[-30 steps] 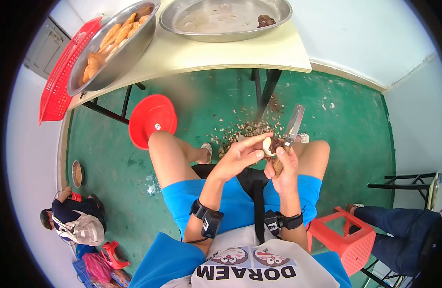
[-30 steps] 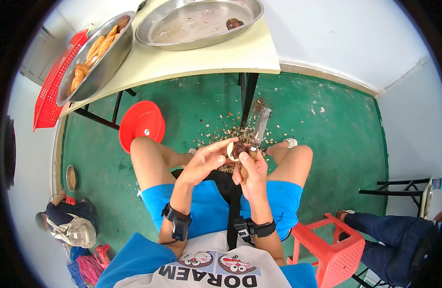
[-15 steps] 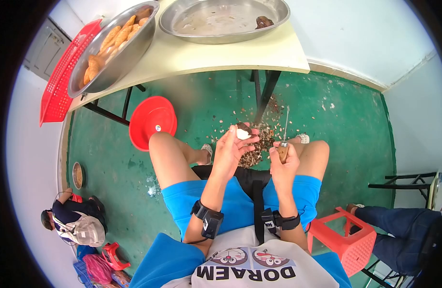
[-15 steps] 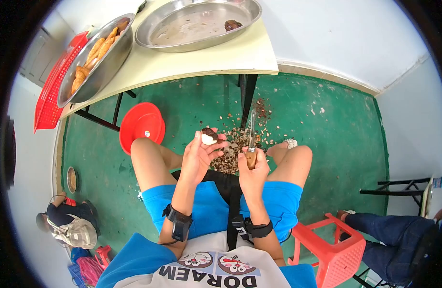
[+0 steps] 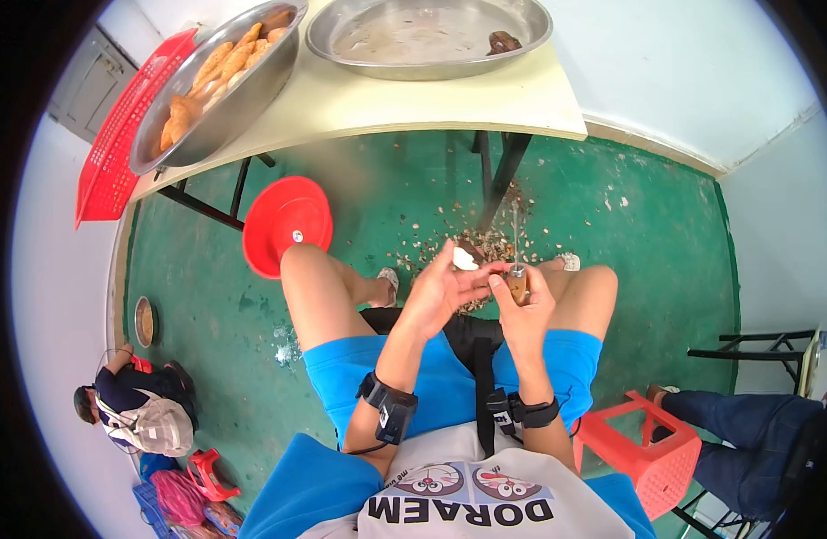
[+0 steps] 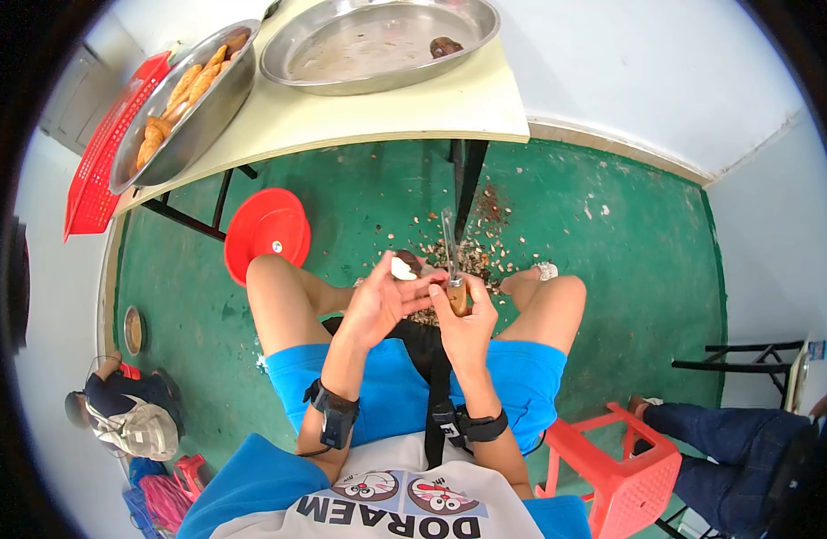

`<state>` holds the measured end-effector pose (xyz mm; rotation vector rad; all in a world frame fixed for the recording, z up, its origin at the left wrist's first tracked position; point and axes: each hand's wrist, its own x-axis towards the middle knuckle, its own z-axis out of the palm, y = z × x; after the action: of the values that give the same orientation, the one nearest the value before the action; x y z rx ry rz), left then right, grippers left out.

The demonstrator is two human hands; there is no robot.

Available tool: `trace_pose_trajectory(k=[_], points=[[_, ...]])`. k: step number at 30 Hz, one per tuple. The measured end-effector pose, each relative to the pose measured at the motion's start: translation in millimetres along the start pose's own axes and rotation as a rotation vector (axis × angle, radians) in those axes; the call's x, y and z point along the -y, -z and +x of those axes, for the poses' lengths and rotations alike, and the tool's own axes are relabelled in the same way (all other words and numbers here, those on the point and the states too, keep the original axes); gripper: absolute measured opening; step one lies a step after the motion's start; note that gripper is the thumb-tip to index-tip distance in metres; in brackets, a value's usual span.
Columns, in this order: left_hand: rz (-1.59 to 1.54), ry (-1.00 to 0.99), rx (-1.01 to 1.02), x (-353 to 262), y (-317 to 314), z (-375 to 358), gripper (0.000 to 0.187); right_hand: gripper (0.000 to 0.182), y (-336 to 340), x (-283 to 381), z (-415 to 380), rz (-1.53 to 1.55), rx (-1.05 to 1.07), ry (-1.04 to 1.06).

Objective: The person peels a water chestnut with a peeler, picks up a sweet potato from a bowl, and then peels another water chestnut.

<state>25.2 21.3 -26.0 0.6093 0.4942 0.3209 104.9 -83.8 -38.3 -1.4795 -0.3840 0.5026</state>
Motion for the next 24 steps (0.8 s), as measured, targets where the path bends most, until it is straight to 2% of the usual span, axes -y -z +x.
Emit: trace_pose_trajectory(k=[2,3,4,8,10,12,14,16,17,18,19,20,21,23,24], points=[[-0.043,0.074,0.066,4,0,0,0.046,0.018,-5,-7,1,-0.087,-0.096,0.178],[-0.032,0.09,0.103,5,4,2,0.051,0.016,-1,-9,3,-0.158,-0.102,0.101],[-0.024,0.125,0.067,5,4,2,0.054,0.013,1,-12,5,-0.08,-0.103,0.038],[-0.012,0.103,0.045,5,8,2,0.052,0.011,7,1,8,0.049,-0.119,-0.088],[-0.01,0.092,-0.04,5,8,3,0.051,0.011,7,1,7,0.056,-0.123,-0.13],[-0.02,0.084,-0.027,5,8,3,0.051,0.013,3,-8,8,0.066,-0.098,-0.036],[-0.067,0.136,0.112,9,4,3,0.051,0.014,5,-14,7,0.005,-0.038,-0.025],[-0.074,0.151,0.085,26,14,15,0.053,0.015,4,-18,13,-0.17,-0.098,-0.033],[-0.105,0.126,0.108,24,7,13,0.052,0.012,5,-17,14,-0.321,-0.143,0.113],[-0.203,0.064,0.219,43,22,29,0.049,0.011,22,-47,26,-0.222,-0.14,0.144],[-0.212,0.06,0.222,55,33,40,0.045,0.022,46,-78,40,-0.276,-0.042,0.245],[-0.183,0.031,0.096,51,29,40,0.04,0.025,41,-73,39,-0.173,-0.075,0.235],[0.025,0.088,0.044,48,33,45,0.044,0.025,40,-55,38,-0.164,-0.083,-0.018],[0.121,0.056,-0.048,27,29,31,0.061,0.018,40,-67,50,-0.37,-0.182,0.164],[0.108,0.034,-0.061,23,30,28,0.061,0.018,30,-56,47,-0.372,-0.154,0.174]])
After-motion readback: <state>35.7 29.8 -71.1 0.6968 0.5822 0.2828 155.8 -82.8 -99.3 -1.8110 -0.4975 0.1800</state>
